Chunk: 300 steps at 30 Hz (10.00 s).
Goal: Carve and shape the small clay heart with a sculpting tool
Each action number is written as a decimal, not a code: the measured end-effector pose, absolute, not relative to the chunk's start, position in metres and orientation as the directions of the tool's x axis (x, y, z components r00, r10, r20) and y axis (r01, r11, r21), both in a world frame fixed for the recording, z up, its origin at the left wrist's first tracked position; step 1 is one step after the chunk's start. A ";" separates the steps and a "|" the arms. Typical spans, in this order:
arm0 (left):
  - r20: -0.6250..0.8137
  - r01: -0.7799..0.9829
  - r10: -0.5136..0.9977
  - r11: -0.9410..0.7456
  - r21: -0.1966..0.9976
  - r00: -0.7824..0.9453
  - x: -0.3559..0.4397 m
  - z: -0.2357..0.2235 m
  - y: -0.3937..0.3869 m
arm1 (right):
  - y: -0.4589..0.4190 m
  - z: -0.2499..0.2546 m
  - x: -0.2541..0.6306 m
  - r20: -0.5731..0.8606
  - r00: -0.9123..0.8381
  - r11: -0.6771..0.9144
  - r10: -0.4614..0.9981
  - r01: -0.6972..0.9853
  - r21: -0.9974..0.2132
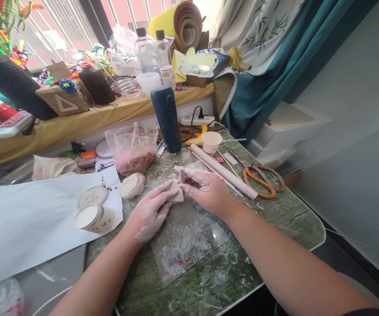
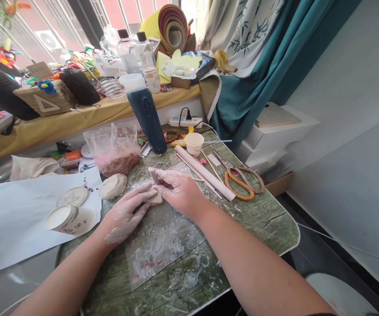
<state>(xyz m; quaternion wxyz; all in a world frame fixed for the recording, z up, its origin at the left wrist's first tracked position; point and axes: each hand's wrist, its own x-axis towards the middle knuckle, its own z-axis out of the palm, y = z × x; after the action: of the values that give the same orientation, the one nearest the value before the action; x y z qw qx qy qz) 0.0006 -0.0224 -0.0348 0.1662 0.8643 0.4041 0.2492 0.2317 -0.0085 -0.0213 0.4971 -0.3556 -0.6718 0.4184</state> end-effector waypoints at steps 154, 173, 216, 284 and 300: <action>0.138 -0.099 0.964 -0.117 0.988 0.229 0.007 -0.014 -0.043 | -0.029 -0.001 0.229 0.458 -0.391 0.533 0.798 0.105 -0.839; 0.513 0.395 0.767 -0.639 0.659 0.385 0.003 -0.011 -0.039 | -0.031 -0.001 0.236 0.526 -0.202 0.557 0.826 0.150 -0.817; 0.043 0.706 0.765 -0.613 0.354 0.642 -0.001 -0.025 -0.033 | -0.046 -0.014 0.251 0.057 -0.497 0.476 0.866 0.784 -0.398; 0.129 0.646 0.749 -0.634 0.426 0.650 -0.004 -0.028 -0.025 | -0.039 -0.011 0.259 0.063 -0.615 0.597 0.786 0.731 -0.330; 0.189 0.595 0.727 -0.660 0.459 0.660 -0.004 -0.029 -0.024 | -0.039 -0.017 0.262 0.106 -0.578 0.578 0.809 0.750 -0.322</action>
<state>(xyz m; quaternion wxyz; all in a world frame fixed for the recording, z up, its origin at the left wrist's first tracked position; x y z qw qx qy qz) -0.0038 -0.0238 -0.0288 0.1816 0.8927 0.3704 0.1814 0.2621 -0.0385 -0.0173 0.1217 -0.4431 -0.8798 0.1217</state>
